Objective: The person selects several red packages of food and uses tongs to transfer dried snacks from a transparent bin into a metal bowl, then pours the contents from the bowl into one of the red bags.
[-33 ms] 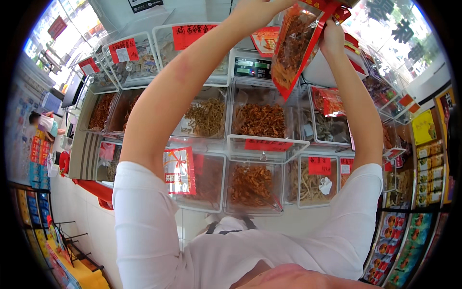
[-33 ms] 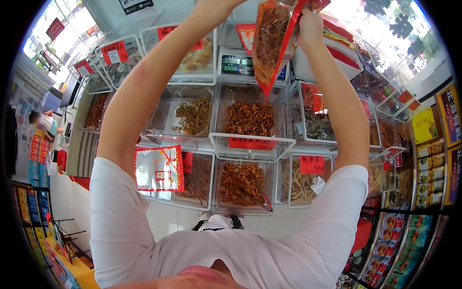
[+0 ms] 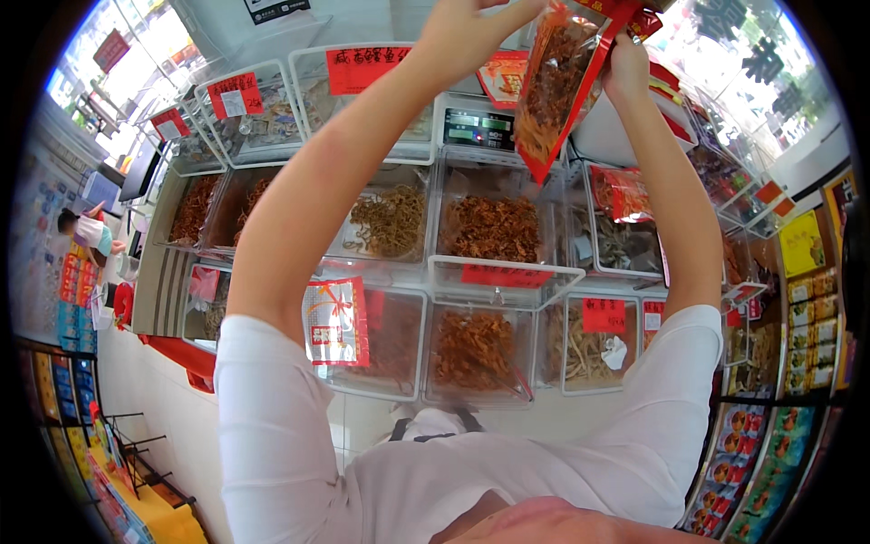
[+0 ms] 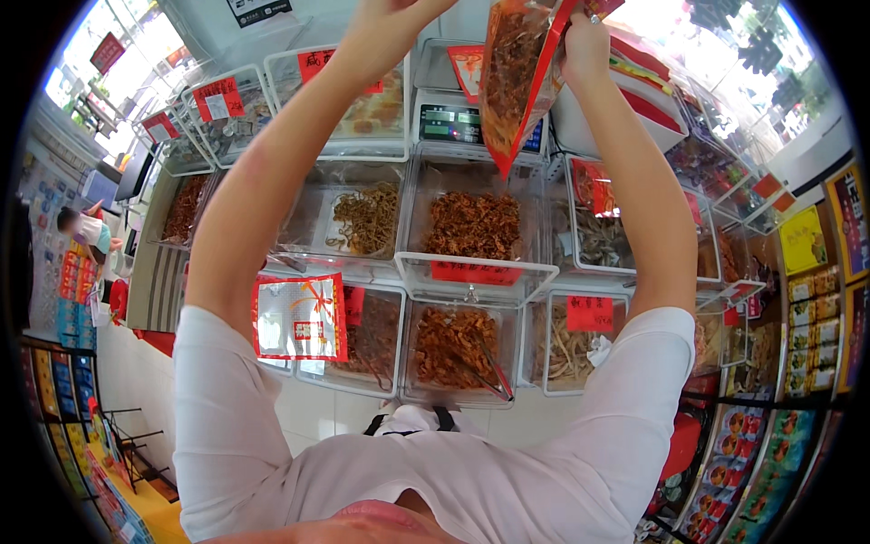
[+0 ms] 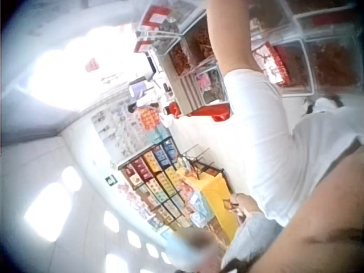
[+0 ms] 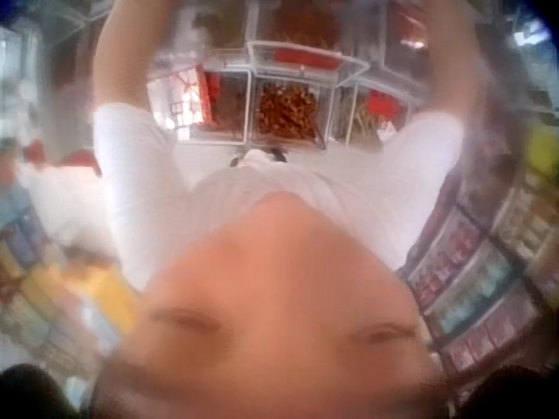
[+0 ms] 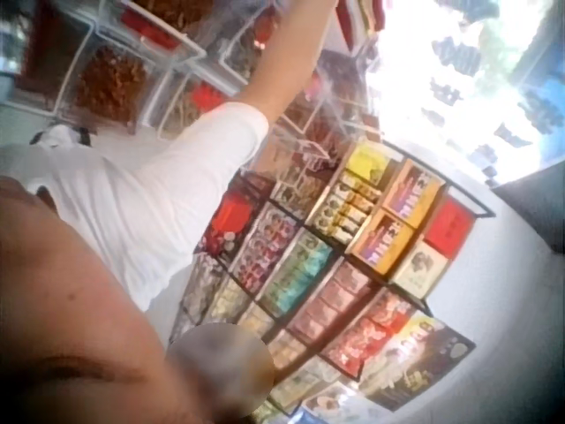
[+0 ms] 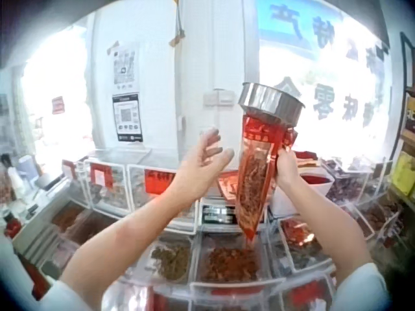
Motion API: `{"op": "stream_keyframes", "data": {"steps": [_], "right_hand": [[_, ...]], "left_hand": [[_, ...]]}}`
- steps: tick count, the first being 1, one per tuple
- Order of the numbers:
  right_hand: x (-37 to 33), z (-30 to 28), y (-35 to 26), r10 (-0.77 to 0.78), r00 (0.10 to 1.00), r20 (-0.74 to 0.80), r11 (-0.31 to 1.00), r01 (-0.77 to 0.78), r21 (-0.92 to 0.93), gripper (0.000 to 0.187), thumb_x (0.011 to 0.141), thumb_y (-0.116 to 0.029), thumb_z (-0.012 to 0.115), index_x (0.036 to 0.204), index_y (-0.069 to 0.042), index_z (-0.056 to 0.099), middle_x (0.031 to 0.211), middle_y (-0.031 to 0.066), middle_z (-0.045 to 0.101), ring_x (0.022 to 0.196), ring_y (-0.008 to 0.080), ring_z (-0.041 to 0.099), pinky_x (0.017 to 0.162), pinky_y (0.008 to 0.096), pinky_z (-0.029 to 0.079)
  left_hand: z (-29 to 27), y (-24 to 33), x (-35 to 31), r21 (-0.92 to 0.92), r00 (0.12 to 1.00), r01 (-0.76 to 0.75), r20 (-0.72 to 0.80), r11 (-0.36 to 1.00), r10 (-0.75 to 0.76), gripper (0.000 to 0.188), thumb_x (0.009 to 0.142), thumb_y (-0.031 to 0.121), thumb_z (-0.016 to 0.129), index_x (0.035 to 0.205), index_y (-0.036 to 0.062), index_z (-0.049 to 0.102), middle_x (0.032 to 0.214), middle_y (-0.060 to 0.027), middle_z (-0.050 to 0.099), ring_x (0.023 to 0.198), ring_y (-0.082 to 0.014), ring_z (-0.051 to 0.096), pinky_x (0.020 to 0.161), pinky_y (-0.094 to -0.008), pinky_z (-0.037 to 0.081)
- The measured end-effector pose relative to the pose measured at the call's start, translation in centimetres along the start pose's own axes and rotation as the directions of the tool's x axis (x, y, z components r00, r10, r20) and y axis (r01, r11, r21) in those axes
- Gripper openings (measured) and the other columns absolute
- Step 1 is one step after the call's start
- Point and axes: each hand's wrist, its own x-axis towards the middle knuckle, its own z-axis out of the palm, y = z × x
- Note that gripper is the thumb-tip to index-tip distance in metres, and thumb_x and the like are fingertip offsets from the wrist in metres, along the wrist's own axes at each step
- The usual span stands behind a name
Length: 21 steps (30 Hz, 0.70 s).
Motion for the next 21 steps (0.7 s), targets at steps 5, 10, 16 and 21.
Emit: {"op": "stream_keyframes", "data": {"steps": [5, 10, 16, 21], "right_hand": [[7.5, 3.0, 4.2, -0.131, 0.990, -0.054, 0.979, 0.120, -0.166, 0.015, 0.082, -0.015, 0.048, 0.089, -0.004, 0.054, 0.069, 0.0031, 0.055, 0.064, 0.0132, 0.054, 0.058, 0.0287, 0.043], [11.7, 7.3, 10.0, -0.314, 0.941, -0.126, 0.897, 0.251, -0.363, 0.022, 0.083, -0.019, 0.048, 0.090, 0.000, 0.055, 0.073, 0.0070, 0.057, 0.068, 0.0170, 0.054, 0.063, 0.0313, 0.042], [15.5, 9.3, 17.9, -0.371, 0.890, -0.265, 0.822, 0.182, -0.539, 0.045, 0.079, -0.039, 0.052, 0.092, 0.004, 0.057, 0.089, 0.0168, 0.061, 0.081, 0.0280, 0.056, 0.072, 0.0368, 0.039], [18.1, 7.4, 20.9, -0.338, 0.936, 0.097, 0.841, 0.346, -0.415, 0.024, 0.082, -0.021, 0.051, 0.091, 0.000, 0.056, 0.083, 0.0074, 0.058, 0.075, 0.0171, 0.053, 0.069, 0.0299, 0.043]], "left_hand": [[-4.6, 2.2, -15.4, 0.336, 0.981, -0.190, 0.033, 0.923, 0.190, 0.023, 0.080, -0.005, 0.045, 0.102, -0.0037, 0.049, 0.095, -0.0153, 0.057, 0.082, -0.0202, 0.056, 0.075, -0.0317, 0.045], [-5.4, 2.7, -32.1, 0.596, 0.983, 0.178, -0.147, 0.783, -0.111, 0.020, 0.066, -0.007, 0.053, 0.081, 0.0051, 0.058, 0.070, -0.0050, 0.060, 0.060, -0.0174, 0.055, 0.056, -0.0276, 0.042], [-3.5, 7.2, -51.9, 0.544, 0.599, 0.782, -0.525, 0.303, -0.605, 0.017, 0.068, -0.001, 0.055, 0.083, 0.0051, 0.057, 0.067, -0.0058, 0.060, 0.053, -0.0194, 0.056, 0.051, -0.0264, 0.044], [-2.2, 10.6, -62.2, 0.443, 0.299, 0.892, -0.729, -0.090, -0.616, 0.023, 0.068, 0.003, 0.057, 0.091, 0.0044, 0.057, 0.069, -0.0066, 0.061, 0.060, -0.0169, 0.059, 0.058, -0.0264, 0.047]]}}
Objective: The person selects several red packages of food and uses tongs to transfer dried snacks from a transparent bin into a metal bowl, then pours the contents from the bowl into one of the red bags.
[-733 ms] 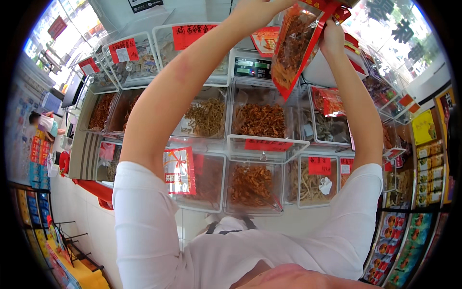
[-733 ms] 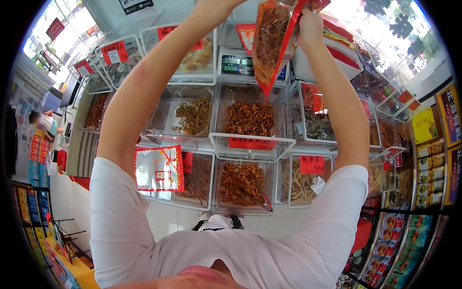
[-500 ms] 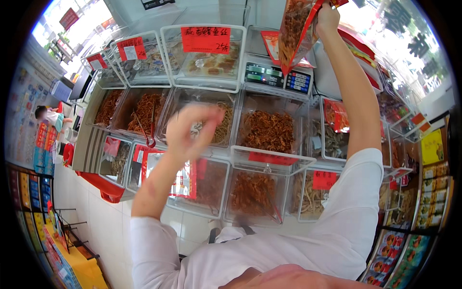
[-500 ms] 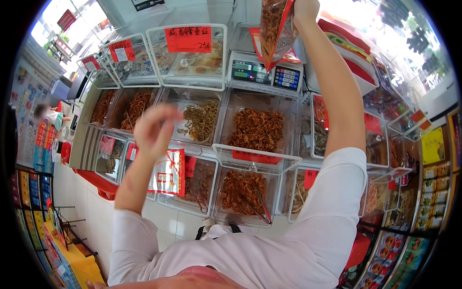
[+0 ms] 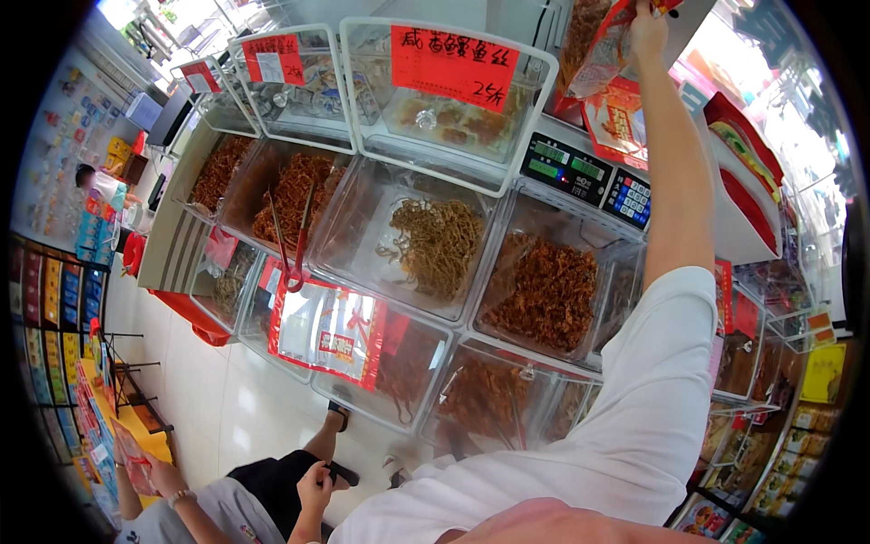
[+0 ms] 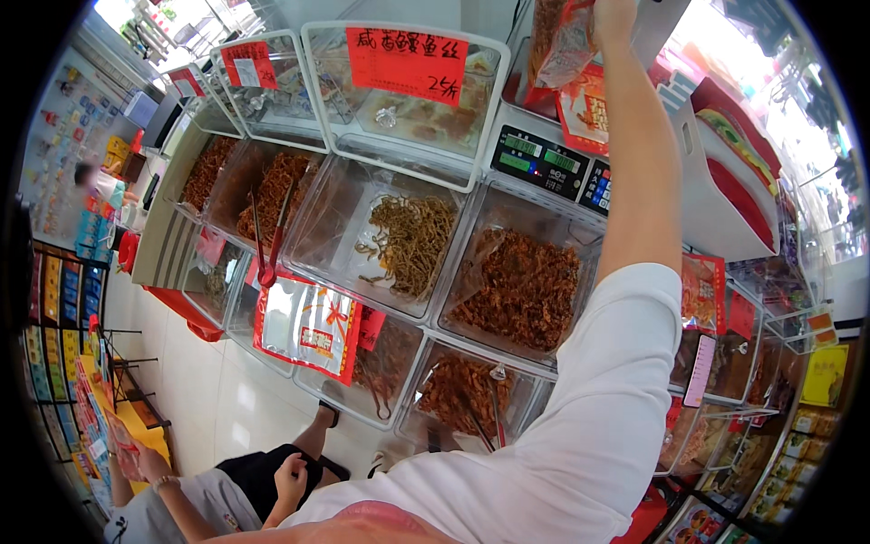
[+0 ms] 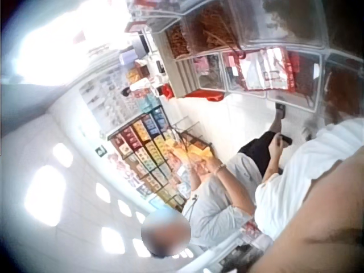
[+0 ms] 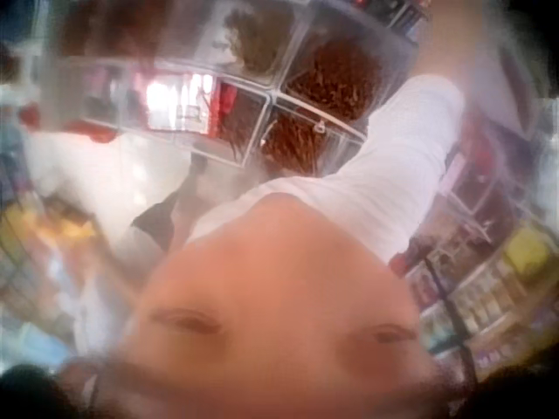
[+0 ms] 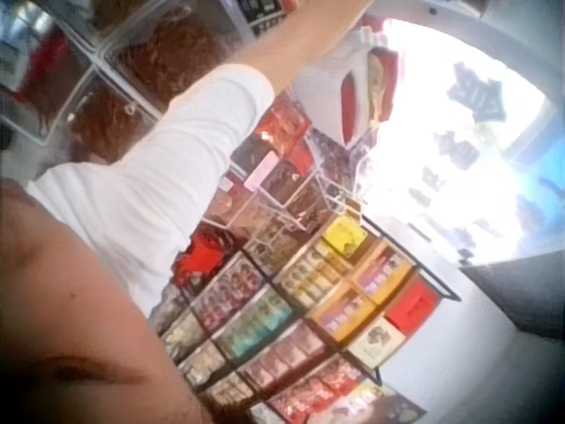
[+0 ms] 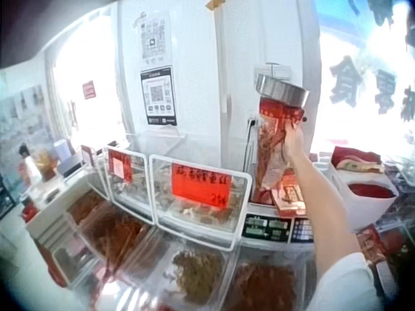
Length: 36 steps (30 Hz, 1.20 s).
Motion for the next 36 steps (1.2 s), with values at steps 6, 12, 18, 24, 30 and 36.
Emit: {"op": "stream_keyframes", "data": {"steps": [6, 12, 18, 24, 30, 36], "right_hand": [[1.5, 0.0, 1.0, -0.071, 0.975, 0.213, 0.958, 0.007, 0.288, 0.019, 0.084, -0.018, 0.053, 0.097, -0.005, 0.057, 0.088, 0.0006, 0.058, 0.079, 0.0104, 0.053, 0.071, 0.0236, 0.042], [0.7, -0.7, -0.6, -0.138, 0.962, 0.238, 0.935, 0.047, 0.352, 0.023, 0.083, -0.017, 0.053, 0.102, -0.003, 0.053, 0.090, 0.0014, 0.057, 0.078, 0.0105, 0.054, 0.071, 0.0227, 0.042], [0.4, -1.7, -0.1, -0.003, 0.966, 0.260, 0.979, -0.050, 0.196, 0.037, 0.081, -0.020, 0.057, 0.111, 0.001, 0.047, 0.097, 0.0049, 0.056, 0.085, 0.0118, 0.053, 0.076, 0.0231, 0.041], [1.0, -3.5, -0.1, -0.033, 0.991, 0.131, 0.998, 0.027, 0.048, 0.068, 0.081, -0.034, 0.055, 0.129, 0.001, 0.024, 0.109, 0.0096, 0.050, 0.101, 0.0162, 0.047, 0.087, 0.0283, 0.036], [3.1, -8.5, 0.0, 0.155, 0.985, 0.073, 0.986, -0.159, 0.055, 0.056, 0.082, -0.047, 0.042, 0.126, -0.013, 0.034, 0.108, 0.0091, 0.047, 0.087, 0.0166, 0.046, 0.073, 0.0326, 0.039], [3.2, -5.4, -13.4, 0.575, 0.804, 0.153, 0.769, -0.595, 0.235, 0.075, 0.072, -0.056, 0.046, 0.132, -0.021, 0.020, 0.131, 0.0162, 0.025, 0.089, 0.0264, 0.044, 0.069, 0.0338, 0.040]], "left_hand": [[0.1, 0.4, -0.9, 0.008, 0.984, 0.151, 0.096, 0.988, -0.151, 0.025, 0.070, 0.003, 0.057, 0.094, 0.0037, 0.055, 0.070, -0.0074, 0.061, 0.057, -0.0173, 0.058, 0.053, -0.0256, 0.045], [0.6, 0.7, -0.8, -0.040, 0.976, 0.161, 0.152, 0.986, -0.153, 0.029, 0.071, 0.004, 0.055, 0.099, 0.0054, 0.053, 0.076, -0.0058, 0.062, 0.059, -0.0148, 0.058, 0.053, -0.0240, 0.046], [0.3, -0.9, -1.7, -0.031, 0.946, 0.209, 0.259, 0.977, -0.194, 0.032, 0.071, 0.007, 0.054, 0.103, 0.0070, 0.052, 0.079, -0.0046, 0.061, 0.060, -0.0142, 0.057, 0.053, -0.0248, 0.046], [0.4, -1.9, -2.3, -0.080, 0.924, 0.252, 0.316, 0.964, -0.215, 0.033, 0.071, 0.008, 0.054, 0.104, 0.0064, 0.051, 0.081, -0.0055, 0.061, 0.063, -0.0143, 0.057, 0.055, -0.0251, 0.047], [0.9, -2.4, -2.9, -0.084, 0.936, 0.228, 0.293, 0.970, -0.195, 0.033, 0.071, 0.006, 0.054, 0.104, 0.0048, 0.051, 0.082, -0.0065, 0.061, 0.063, -0.0150, 0.057, 0.057, -0.0253, 0.047], [1.5, -4.0, -4.0, -0.079, 0.913, 0.291, 0.321, 0.953, -0.252, 0.034, 0.071, 0.008, 0.053, 0.104, 0.0045, 0.051, 0.081, -0.0066, 0.061, 0.063, -0.0160, 0.058, 0.057, -0.0280, 0.047]]}}
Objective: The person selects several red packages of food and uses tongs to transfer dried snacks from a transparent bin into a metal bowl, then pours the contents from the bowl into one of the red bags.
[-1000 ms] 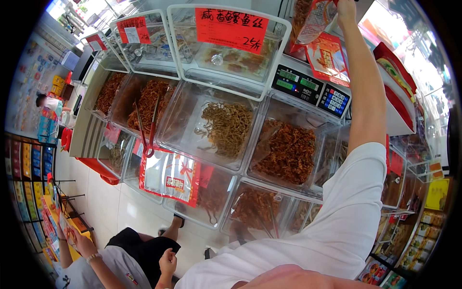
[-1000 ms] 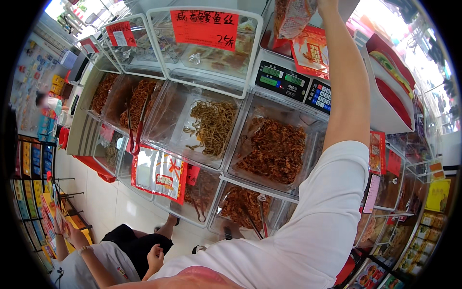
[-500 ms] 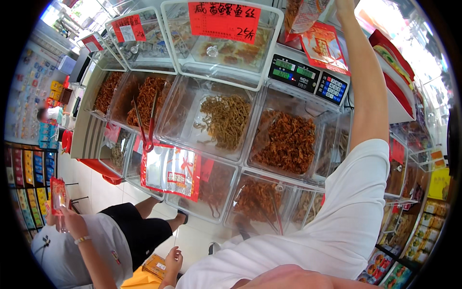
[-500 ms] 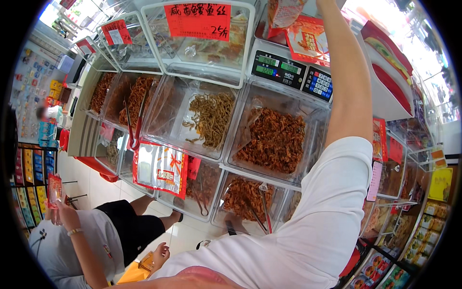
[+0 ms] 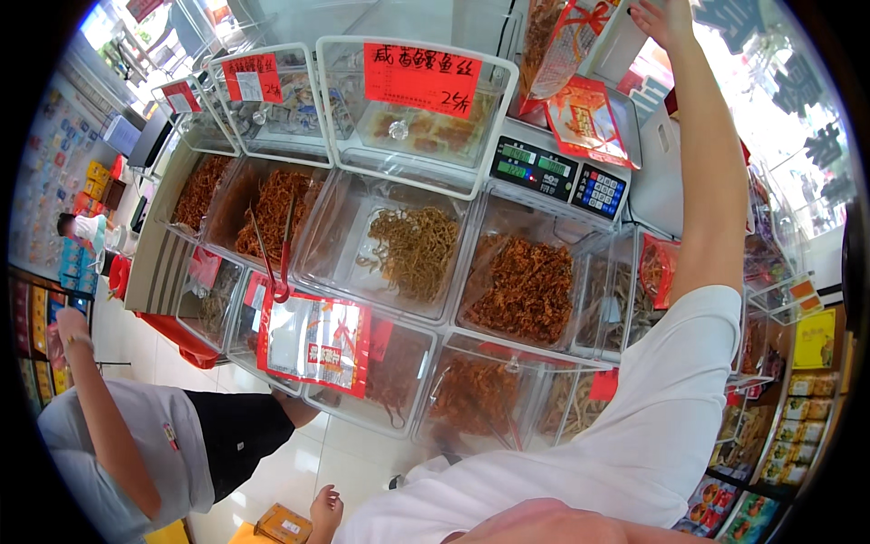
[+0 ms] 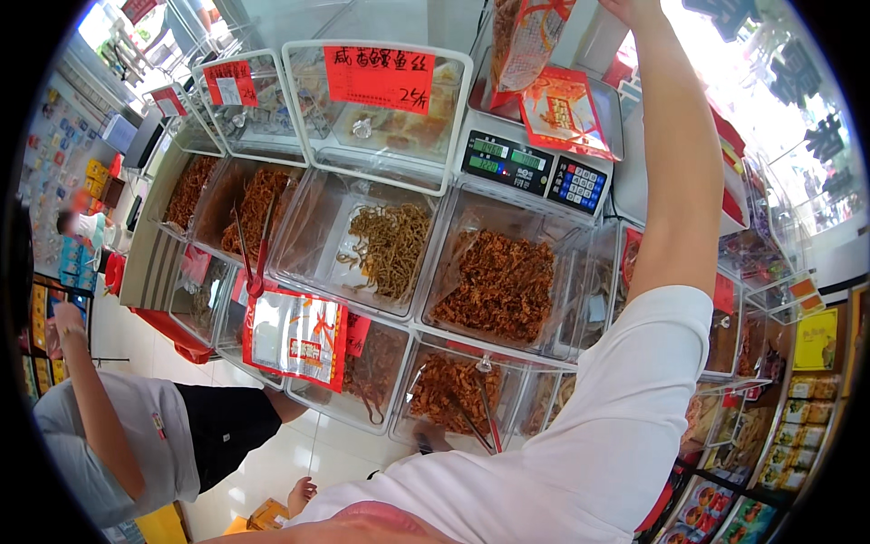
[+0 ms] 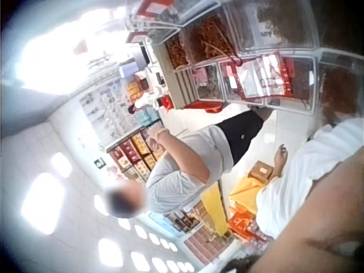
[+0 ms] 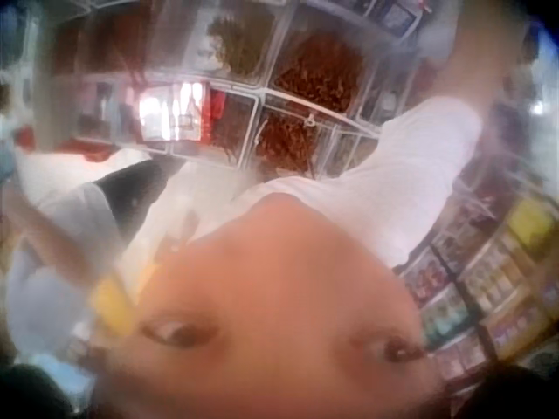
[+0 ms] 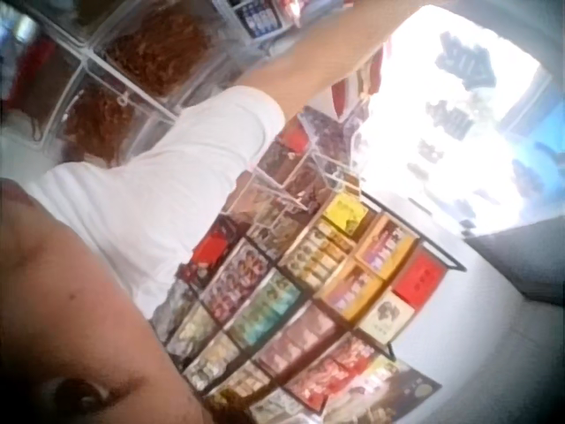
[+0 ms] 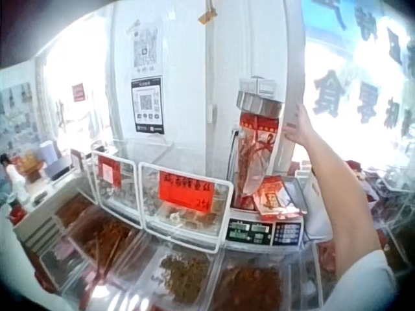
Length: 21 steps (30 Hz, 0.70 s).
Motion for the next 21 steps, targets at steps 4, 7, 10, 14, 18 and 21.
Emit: {"op": "stream_keyframes", "data": {"steps": [4, 7, 10, 14, 18, 21], "right_hand": [[0.2, 2.5, -2.3, 0.126, 0.992, 0.020, 0.991, -0.125, -0.041, 0.065, 0.072, -0.046, 0.049, 0.125, -0.016, 0.024, 0.125, 0.0164, 0.026, 0.091, 0.0273, 0.044, 0.071, 0.0350, 0.042], [0.7, 3.9, -3.0, 0.125, 0.992, 0.024, 0.988, -0.122, -0.098, 0.054, 0.073, -0.037, 0.051, 0.117, -0.012, 0.031, 0.117, 0.0151, 0.032, 0.091, 0.0267, 0.044, 0.073, 0.0357, 0.044], [1.1, 5.4, -3.2, 0.099, 0.994, 0.048, 0.983, -0.090, -0.161, 0.043, 0.074, -0.027, 0.053, 0.109, -0.008, 0.037, 0.109, 0.0138, 0.037, 0.091, 0.0261, 0.045, 0.075, 0.0364, 0.045], [4.6, 3.8, -3.0, -0.083, 0.963, 0.257, 0.925, 0.170, -0.340, 0.028, 0.074, -0.012, 0.057, 0.097, -0.002, 0.043, 0.099, 0.0098, 0.040, 0.094, 0.0243, 0.043, 0.081, 0.0381, 0.047], [7.5, 3.7, -1.8, 0.127, 0.925, 0.358, 0.992, -0.125, -0.028, 0.023, 0.072, -0.004, 0.060, 0.089, 0.000, 0.044, 0.088, 0.0067, 0.042, 0.085, 0.0192, 0.044, 0.079, 0.0335, 0.048], [8.2, 3.0, -1.9, 0.141, 0.918, 0.372, 0.982, -0.176, 0.062, 0.021, 0.072, -0.004, 0.059, 0.087, 0.001, 0.045, 0.086, 0.0073, 0.043, 0.084, 0.0194, 0.044, 0.079, 0.0337, 0.049]], "left_hand": [[-0.3, 1.3, 0.3, 0.015, 0.999, -0.013, -0.048, 1.000, 0.014, 0.034, 0.071, 0.009, 0.053, 0.105, 0.0043, 0.051, 0.081, -0.0064, 0.061, 0.063, -0.0167, 0.058, 0.057, -0.0282, 0.047], [-0.9, 1.3, 0.6, 0.003, 0.995, -0.042, -0.090, 0.999, 0.042, 0.035, 0.071, 0.009, 0.052, 0.105, 0.0047, 0.050, 0.082, -0.0064, 0.061, 0.063, -0.0168, 0.058, 0.058, -0.0283, 0.047], [-0.5, 0.3, 0.4, 0.047, 0.986, -0.050, -0.158, 0.998, 0.057, 0.037, 0.071, 0.011, 0.053, 0.107, 0.0060, 0.049, 0.082, -0.0060, 0.061, 0.063, -0.0166, 0.058, 0.058, -0.0282, 0.047], [-0.7, 1.1, 0.6, 0.029, 0.985, -0.024, -0.171, 0.999, 0.029, 0.037, 0.071, 0.012, 0.053, 0.107, 0.0075, 0.049, 0.084, -0.0054, 0.061, 0.063, -0.0166, 0.058, 0.058, -0.0285, 0.047], [-1.1, 1.5, -0.7, 0.018, 0.980, 0.006, -0.198, 1.000, -0.002, 0.036, 0.071, 0.012, 0.053, 0.106, 0.0080, 0.049, 0.085, -0.0049, 0.061, 0.065, -0.0164, 0.059, 0.059, -0.0286, 0.047], [-1.7, 2.2, -0.4, 0.043, 0.977, -0.016, -0.213, 0.999, 0.025, 0.035, 0.071, 0.014, 0.053, 0.105, 0.0089, 0.051, 0.087, -0.0051, 0.061, 0.067, -0.0180, 0.059, 0.061, -0.0295, 0.048]]}}
